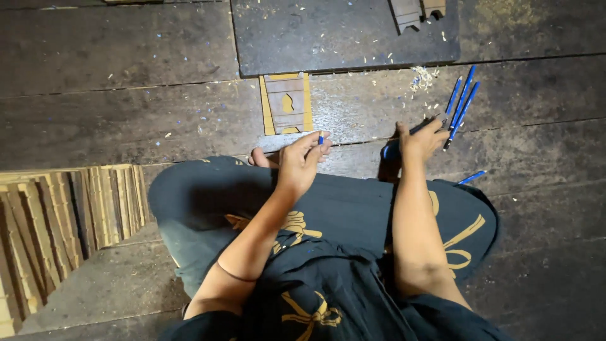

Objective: The person sits on the floor and uses a wooden template to trace a decorative shape onto small rectangular wooden pieces. They use a pencil to draw the outline and then set the marked pieces aside.

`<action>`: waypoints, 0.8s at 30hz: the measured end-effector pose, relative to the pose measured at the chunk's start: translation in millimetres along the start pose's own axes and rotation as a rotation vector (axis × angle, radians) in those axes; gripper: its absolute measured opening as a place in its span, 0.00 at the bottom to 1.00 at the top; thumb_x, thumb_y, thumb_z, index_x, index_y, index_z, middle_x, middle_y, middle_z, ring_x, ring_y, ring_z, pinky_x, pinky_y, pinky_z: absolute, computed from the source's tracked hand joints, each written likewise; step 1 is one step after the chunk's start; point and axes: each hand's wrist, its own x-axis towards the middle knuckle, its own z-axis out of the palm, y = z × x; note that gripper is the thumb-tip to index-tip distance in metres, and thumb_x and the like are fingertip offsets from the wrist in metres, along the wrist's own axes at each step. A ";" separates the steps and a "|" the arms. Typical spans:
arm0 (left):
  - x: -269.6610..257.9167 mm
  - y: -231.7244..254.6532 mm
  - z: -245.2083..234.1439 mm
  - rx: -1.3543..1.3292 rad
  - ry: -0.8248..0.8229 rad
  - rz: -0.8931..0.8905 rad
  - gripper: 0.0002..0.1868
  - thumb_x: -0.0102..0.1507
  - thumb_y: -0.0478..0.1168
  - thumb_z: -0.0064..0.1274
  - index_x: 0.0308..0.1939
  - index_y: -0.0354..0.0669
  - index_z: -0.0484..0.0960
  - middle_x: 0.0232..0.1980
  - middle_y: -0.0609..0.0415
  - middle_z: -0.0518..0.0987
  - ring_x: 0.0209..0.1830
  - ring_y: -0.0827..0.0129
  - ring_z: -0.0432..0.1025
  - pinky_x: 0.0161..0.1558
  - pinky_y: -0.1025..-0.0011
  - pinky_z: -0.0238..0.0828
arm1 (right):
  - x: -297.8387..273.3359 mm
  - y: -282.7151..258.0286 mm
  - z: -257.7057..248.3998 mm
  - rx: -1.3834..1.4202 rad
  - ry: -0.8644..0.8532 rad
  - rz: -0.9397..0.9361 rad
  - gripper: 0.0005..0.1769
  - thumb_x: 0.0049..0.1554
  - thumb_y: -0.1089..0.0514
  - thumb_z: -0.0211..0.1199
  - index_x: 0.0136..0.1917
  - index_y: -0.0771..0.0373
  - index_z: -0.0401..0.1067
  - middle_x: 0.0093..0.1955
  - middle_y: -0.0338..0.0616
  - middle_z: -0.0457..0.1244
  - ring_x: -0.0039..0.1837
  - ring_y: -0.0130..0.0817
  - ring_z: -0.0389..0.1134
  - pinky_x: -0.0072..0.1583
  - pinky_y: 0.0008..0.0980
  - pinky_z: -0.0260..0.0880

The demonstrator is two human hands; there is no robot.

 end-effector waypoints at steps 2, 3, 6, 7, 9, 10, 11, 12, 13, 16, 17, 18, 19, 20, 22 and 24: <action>-4.6 11.5 5.5 -0.008 -0.008 0.005 0.13 0.66 0.27 0.53 0.54 0.33 0.83 0.46 0.35 0.84 0.44 0.52 0.82 0.42 0.62 0.84 | 42.1 40.6 37.6 0.060 0.005 0.023 0.45 0.53 0.51 0.79 0.71 0.55 0.50 0.70 0.57 0.47 0.70 0.63 0.62 0.68 0.63 0.68; -7.3 17.3 8.0 -0.021 -0.016 0.006 0.13 0.66 0.27 0.54 0.55 0.32 0.83 0.47 0.33 0.83 0.45 0.48 0.81 0.43 0.60 0.84 | 62.8 60.1 57.2 0.115 0.012 0.046 0.48 0.52 0.59 0.78 0.74 0.53 0.48 0.69 0.58 0.49 0.68 0.64 0.66 0.67 0.62 0.69; -7.5 29.3 16.3 0.027 -0.003 0.019 0.12 0.67 0.29 0.54 0.54 0.32 0.83 0.44 0.34 0.84 0.43 0.50 0.82 0.42 0.62 0.84 | 103.2 83.2 72.6 0.154 0.097 -0.119 0.45 0.44 0.58 0.78 0.70 0.59 0.58 0.60 0.58 0.64 0.61 0.62 0.70 0.62 0.56 0.71; -4.9 30.8 16.1 0.033 0.001 0.029 0.12 0.67 0.29 0.54 0.54 0.32 0.83 0.44 0.34 0.84 0.43 0.50 0.82 0.42 0.62 0.84 | 82.4 65.8 52.8 0.165 0.095 -0.125 0.45 0.44 0.58 0.78 0.70 0.59 0.58 0.60 0.58 0.64 0.61 0.62 0.70 0.62 0.56 0.71; -0.7 30.7 19.6 0.075 -0.008 0.007 0.12 0.67 0.30 0.54 0.54 0.35 0.84 0.43 0.38 0.85 0.42 0.57 0.82 0.43 0.63 0.84 | 44.1 36.1 10.1 0.885 -0.134 -0.315 0.17 0.52 0.68 0.63 0.56 0.64 0.71 0.45 0.48 0.68 0.42 0.32 0.68 0.41 0.33 0.70; 2.9 34.2 23.4 0.076 -0.004 0.019 0.12 0.67 0.30 0.54 0.54 0.35 0.84 0.43 0.38 0.85 0.42 0.57 0.82 0.43 0.63 0.84 | 12.9 16.7 -24.4 0.892 -0.133 -0.325 0.17 0.52 0.68 0.63 0.56 0.64 0.71 0.45 0.48 0.68 0.42 0.32 0.68 0.41 0.33 0.70; 6.7 37.6 27.5 0.079 -0.016 0.010 0.12 0.67 0.31 0.54 0.55 0.35 0.84 0.43 0.39 0.85 0.42 0.60 0.82 0.43 0.63 0.84 | -18.5 -4.7 -60.9 1.016 -0.257 -0.323 0.23 0.52 0.71 0.59 0.61 0.63 0.65 0.46 0.48 0.67 0.40 0.32 0.68 0.39 0.30 0.72; 10.4 40.8 32.2 0.083 -0.031 0.001 0.13 0.67 0.31 0.54 0.55 0.34 0.84 0.43 0.40 0.85 0.41 0.62 0.81 0.43 0.64 0.84 | -52.2 -23.5 -101.4 1.137 -0.381 -0.319 0.28 0.52 0.74 0.54 0.66 0.61 0.60 0.47 0.48 0.66 0.38 0.32 0.69 0.37 0.28 0.74; 15.2 41.5 38.3 0.085 -0.032 0.013 0.13 0.67 0.31 0.54 0.55 0.34 0.84 0.43 0.40 0.85 0.41 0.62 0.81 0.43 0.64 0.84 | -54.1 -20.3 -100.0 1.145 -0.377 -0.328 0.28 0.52 0.74 0.54 0.66 0.61 0.60 0.47 0.48 0.66 0.38 0.32 0.69 0.37 0.28 0.74; 29.6 44.0 56.5 0.150 -0.065 0.047 0.12 0.66 0.30 0.55 0.53 0.34 0.85 0.41 0.39 0.85 0.40 0.60 0.82 0.41 0.64 0.83 | -56.1 -8.9 -89.8 1.222 -0.477 -0.451 0.22 0.61 0.61 0.53 0.68 0.59 0.59 0.38 0.52 0.63 0.29 0.34 0.61 0.32 0.28 0.61; 33.2 44.1 62.2 0.140 -0.057 0.060 0.12 0.65 0.30 0.56 0.53 0.34 0.85 0.40 0.40 0.85 0.38 0.64 0.82 0.40 0.67 0.83 | -54.4 -4.2 -82.1 1.210 -0.451 -0.470 0.21 0.65 0.50 0.50 0.69 0.57 0.62 0.36 0.49 0.62 0.28 0.32 0.62 0.29 0.27 0.60; 34.0 44.1 66.3 0.134 -0.051 0.067 0.12 0.65 0.30 0.58 0.53 0.34 0.85 0.38 0.41 0.84 0.36 0.68 0.81 0.39 0.69 0.82 | -56.0 1.9 -73.3 1.199 -0.429 -0.481 0.25 0.69 0.40 0.46 0.69 0.56 0.64 0.35 0.46 0.61 0.27 0.31 0.63 0.25 0.25 0.59; 35.2 43.3 72.8 0.144 -0.058 0.070 0.12 0.65 0.30 0.58 0.53 0.34 0.85 0.38 0.41 0.84 0.36 0.68 0.81 0.39 0.69 0.82 | -60.4 -2.6 -80.2 1.210 -0.425 -0.476 0.25 0.69 0.40 0.46 0.69 0.56 0.64 0.35 0.46 0.61 0.27 0.31 0.63 0.25 0.25 0.59; 34.8 42.6 77.6 0.114 -0.051 0.066 0.14 0.64 0.30 0.58 0.54 0.32 0.83 0.39 0.41 0.83 0.36 0.70 0.79 0.40 0.69 0.82 | -67.5 -6.4 -86.4 1.163 -0.419 -0.597 0.23 0.70 0.45 0.43 0.70 0.58 0.66 0.29 0.47 0.61 0.25 0.32 0.61 0.25 0.25 0.57; 31.9 46.0 86.8 0.094 -0.053 0.059 0.16 0.64 0.30 0.59 0.56 0.31 0.82 0.39 0.42 0.82 0.37 0.72 0.77 0.42 0.69 0.82 | -74.2 -8.9 -91.6 1.122 -0.408 -0.706 0.23 0.72 0.50 0.40 0.71 0.59 0.67 0.23 0.48 0.60 0.22 0.33 0.60 0.25 0.25 0.56; 26.4 54.8 95.6 0.124 -0.034 0.067 0.15 0.65 0.31 0.59 0.55 0.31 0.83 0.39 0.41 0.82 0.38 0.70 0.78 0.41 0.69 0.82 | -74.1 -6.7 -90.0 1.157 -0.487 -0.776 0.23 0.70 0.59 0.44 0.75 0.63 0.64 0.49 0.55 0.69 0.38 0.32 0.68 0.38 0.27 0.70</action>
